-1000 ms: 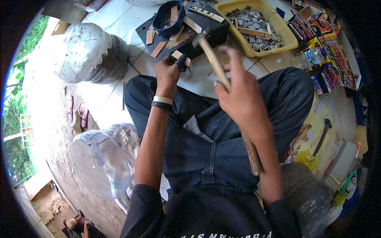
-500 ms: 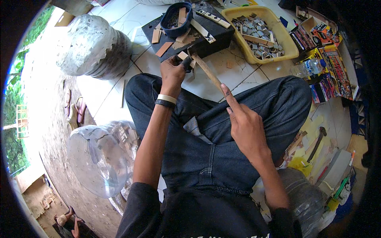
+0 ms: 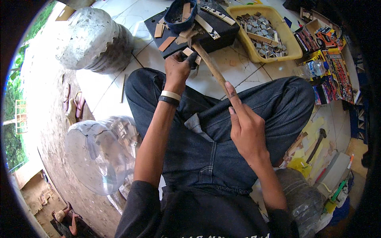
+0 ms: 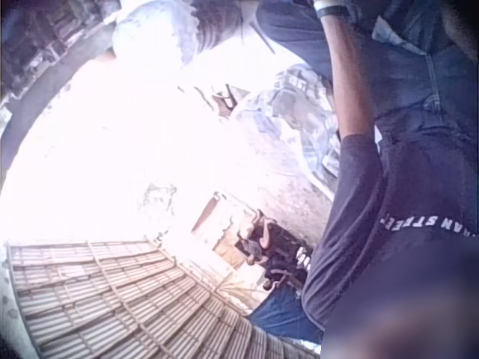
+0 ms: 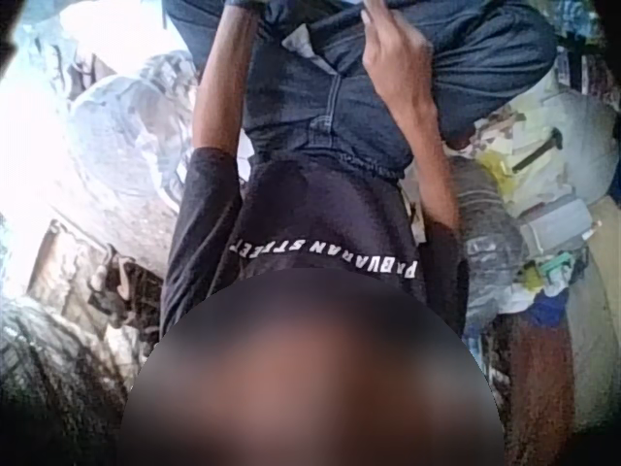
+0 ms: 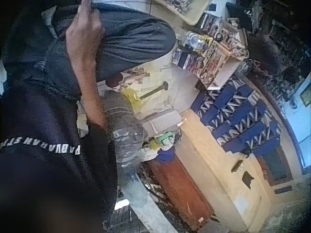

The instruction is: The person sits on the floor and repeatedly picks up small wooden pieces, places them on a black jig, and taps them with a hammer. They then remove the pieces and place them into a yellow bin. The process is repeated for multiple pieces.

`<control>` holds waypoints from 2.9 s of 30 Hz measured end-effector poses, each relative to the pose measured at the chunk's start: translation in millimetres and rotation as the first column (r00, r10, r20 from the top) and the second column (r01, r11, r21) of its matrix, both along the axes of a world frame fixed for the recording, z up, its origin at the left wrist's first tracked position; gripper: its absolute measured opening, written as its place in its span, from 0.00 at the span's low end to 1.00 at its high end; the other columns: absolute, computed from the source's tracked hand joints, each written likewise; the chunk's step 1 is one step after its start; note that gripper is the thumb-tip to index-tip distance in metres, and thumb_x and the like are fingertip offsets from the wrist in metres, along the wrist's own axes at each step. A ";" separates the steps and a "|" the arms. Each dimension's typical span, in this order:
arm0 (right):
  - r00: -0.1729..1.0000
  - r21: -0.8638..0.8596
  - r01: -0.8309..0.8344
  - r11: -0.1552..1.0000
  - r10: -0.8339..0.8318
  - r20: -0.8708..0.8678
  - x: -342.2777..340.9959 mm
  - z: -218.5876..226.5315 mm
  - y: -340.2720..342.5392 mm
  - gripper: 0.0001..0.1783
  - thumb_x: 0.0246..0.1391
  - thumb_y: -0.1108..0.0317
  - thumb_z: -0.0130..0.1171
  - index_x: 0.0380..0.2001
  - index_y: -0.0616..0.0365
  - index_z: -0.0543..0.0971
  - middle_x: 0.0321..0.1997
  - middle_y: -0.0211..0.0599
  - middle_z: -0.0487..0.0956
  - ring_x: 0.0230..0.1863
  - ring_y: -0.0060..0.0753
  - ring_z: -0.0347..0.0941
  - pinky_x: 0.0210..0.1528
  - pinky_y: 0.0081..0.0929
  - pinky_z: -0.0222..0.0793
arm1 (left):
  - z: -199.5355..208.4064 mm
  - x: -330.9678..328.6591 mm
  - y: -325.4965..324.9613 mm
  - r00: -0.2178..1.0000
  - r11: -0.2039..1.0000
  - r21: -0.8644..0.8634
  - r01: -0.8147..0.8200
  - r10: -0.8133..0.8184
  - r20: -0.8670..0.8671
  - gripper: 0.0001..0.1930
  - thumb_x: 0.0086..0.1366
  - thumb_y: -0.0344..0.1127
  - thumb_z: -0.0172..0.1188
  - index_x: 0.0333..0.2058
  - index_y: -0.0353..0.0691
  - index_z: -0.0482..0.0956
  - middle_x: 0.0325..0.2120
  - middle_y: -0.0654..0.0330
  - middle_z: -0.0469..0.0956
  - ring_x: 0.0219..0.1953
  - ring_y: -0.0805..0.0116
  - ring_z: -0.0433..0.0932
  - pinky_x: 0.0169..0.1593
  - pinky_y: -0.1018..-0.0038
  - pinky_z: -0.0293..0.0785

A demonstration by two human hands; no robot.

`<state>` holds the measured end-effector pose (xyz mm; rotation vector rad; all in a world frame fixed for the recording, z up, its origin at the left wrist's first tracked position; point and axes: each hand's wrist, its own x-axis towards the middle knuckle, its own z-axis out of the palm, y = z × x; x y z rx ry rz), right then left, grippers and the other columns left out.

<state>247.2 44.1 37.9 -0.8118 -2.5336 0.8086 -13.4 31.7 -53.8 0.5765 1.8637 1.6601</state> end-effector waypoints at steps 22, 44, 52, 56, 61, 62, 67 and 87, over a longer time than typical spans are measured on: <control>0.999 -0.021 0.009 1.000 -0.010 -0.041 -3.9 9.7 -1.6 0.37 0.63 0.80 0.57 0.74 0.48 0.65 0.51 0.57 0.84 0.42 0.54 0.86 0.41 0.44 0.80 | 1.5 -1.8 -3.0 0.998 0.999 -0.012 -0.039 0.040 0.045 0.08 0.68 0.28 0.65 0.41 0.30 0.85 0.35 0.59 0.86 0.33 0.73 0.82 0.38 0.76 0.78; 0.974 -0.036 0.031 0.999 -0.022 0.227 -3.5 5.0 3.9 0.39 0.64 0.79 0.57 0.75 0.43 0.64 0.41 0.59 0.84 0.36 0.57 0.84 0.36 0.45 0.78 | 6.9 -3.4 -6.6 0.996 0.995 0.051 -0.082 0.080 0.038 0.11 0.66 0.32 0.69 0.40 0.27 0.87 0.31 0.60 0.86 0.29 0.76 0.79 0.35 0.77 0.75; 0.951 -0.020 0.046 0.999 -0.038 0.306 -7.9 -4.9 1.7 0.40 0.64 0.73 0.59 0.76 0.37 0.61 0.27 0.53 0.80 0.28 0.58 0.79 0.30 0.52 0.76 | 7.1 -3.6 -6.5 0.997 0.997 0.053 -0.064 0.061 0.057 0.08 0.66 0.30 0.69 0.39 0.30 0.88 0.31 0.62 0.86 0.29 0.77 0.78 0.35 0.78 0.74; 0.997 0.023 0.035 0.999 -0.036 0.071 -5.8 -8.4 1.0 0.40 0.64 0.74 0.58 0.76 0.39 0.61 0.28 0.53 0.80 0.29 0.59 0.80 0.31 0.51 0.76 | 8.5 -2.9 -4.2 0.994 0.994 -0.036 -0.099 0.100 0.050 0.08 0.67 0.30 0.69 0.38 0.30 0.87 0.30 0.63 0.85 0.29 0.78 0.77 0.33 0.78 0.73; 0.993 0.030 -0.006 1.000 0.003 0.120 -4.9 -13.9 -2.3 0.41 0.64 0.73 0.59 0.77 0.38 0.60 0.26 0.51 0.80 0.27 0.58 0.79 0.29 0.52 0.75 | 5.6 -2.5 -6.1 0.995 0.995 0.051 -0.088 0.086 0.041 0.11 0.66 0.34 0.71 0.37 0.28 0.87 0.29 0.64 0.84 0.28 0.78 0.75 0.33 0.77 0.71; 0.953 -0.011 0.013 1.000 -0.009 0.303 -5.0 -14.2 -2.6 0.41 0.64 0.74 0.59 0.77 0.38 0.60 0.27 0.51 0.80 0.28 0.57 0.80 0.30 0.51 0.76 | 4.6 -0.7 -6.9 0.994 0.990 0.105 -0.093 0.085 0.075 0.11 0.66 0.34 0.71 0.36 0.28 0.87 0.28 0.64 0.84 0.28 0.78 0.75 0.33 0.77 0.71; 0.997 0.041 0.032 0.999 -0.029 -0.070 -5.3 -11.3 -7.3 0.42 0.63 0.74 0.60 0.77 0.37 0.59 0.26 0.52 0.80 0.27 0.59 0.79 0.30 0.52 0.76 | 3.4 -3.2 -6.8 0.998 0.998 -0.035 -0.055 0.056 0.031 0.09 0.70 0.28 0.62 0.44 0.28 0.85 0.34 0.63 0.85 0.30 0.76 0.78 0.34 0.77 0.75; 0.984 -0.080 0.031 0.996 -0.016 0.178 -4.7 -4.9 -11.5 0.41 0.64 0.73 0.58 0.77 0.42 0.58 0.27 0.63 0.80 0.29 0.66 0.79 0.33 0.54 0.74 | -1.4 -2.0 -7.3 0.994 0.998 0.007 -0.061 0.060 0.088 0.09 0.68 0.32 0.67 0.43 0.32 0.86 0.34 0.64 0.85 0.31 0.78 0.79 0.35 0.77 0.75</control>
